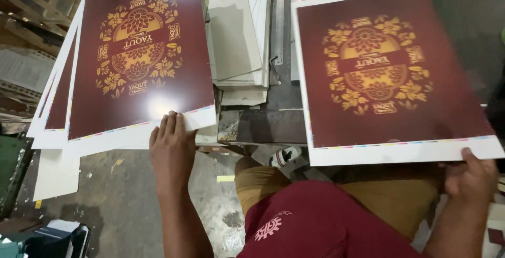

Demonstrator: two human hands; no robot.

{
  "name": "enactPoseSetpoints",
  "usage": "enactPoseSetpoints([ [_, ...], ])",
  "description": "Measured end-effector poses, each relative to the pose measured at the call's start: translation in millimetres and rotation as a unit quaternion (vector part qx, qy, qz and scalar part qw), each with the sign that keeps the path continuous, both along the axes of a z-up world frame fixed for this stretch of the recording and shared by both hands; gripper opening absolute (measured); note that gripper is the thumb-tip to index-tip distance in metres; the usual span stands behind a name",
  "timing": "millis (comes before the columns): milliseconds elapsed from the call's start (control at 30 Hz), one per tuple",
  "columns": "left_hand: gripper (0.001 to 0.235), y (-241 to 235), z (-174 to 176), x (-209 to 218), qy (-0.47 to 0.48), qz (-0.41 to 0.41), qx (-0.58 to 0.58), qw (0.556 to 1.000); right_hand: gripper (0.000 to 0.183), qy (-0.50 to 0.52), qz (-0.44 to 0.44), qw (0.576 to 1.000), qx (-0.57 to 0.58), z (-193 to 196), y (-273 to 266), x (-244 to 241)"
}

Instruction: Feeding printed sheets one by one into a finishing machine for lamination or processing.

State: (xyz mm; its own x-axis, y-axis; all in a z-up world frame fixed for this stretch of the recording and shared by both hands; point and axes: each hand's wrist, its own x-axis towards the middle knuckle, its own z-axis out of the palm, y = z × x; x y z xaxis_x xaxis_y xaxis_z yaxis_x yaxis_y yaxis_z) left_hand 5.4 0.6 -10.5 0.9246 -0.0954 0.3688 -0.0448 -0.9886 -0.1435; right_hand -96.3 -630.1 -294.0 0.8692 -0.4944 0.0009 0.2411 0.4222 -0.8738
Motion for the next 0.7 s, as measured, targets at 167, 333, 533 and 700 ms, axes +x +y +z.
enactPoseSetpoints([
  [167, 0.013, 8, 5, 5, -0.117, -0.023, -0.011, 0.993, 0.033, 0.019, -0.044, 0.997, -0.067, -34, -29, -21],
  [333, 0.009, -3, 12, 4, -0.101, -0.034, -0.037, 0.994, 0.036, 0.049, -0.043, 0.995, -0.076, -1, 2, -3],
  [533, 0.011, -17, 12, 5, -0.120, -0.076, -0.051, 0.989, 0.039, 0.092, -0.009, 0.991, -0.097, 13, 4, 68],
  [700, 0.011, -24, 14, 6, -0.123, -0.077, -0.075, 0.987, 0.028, 0.115, 0.009, 0.983, -0.140, 14, -14, 139],
])
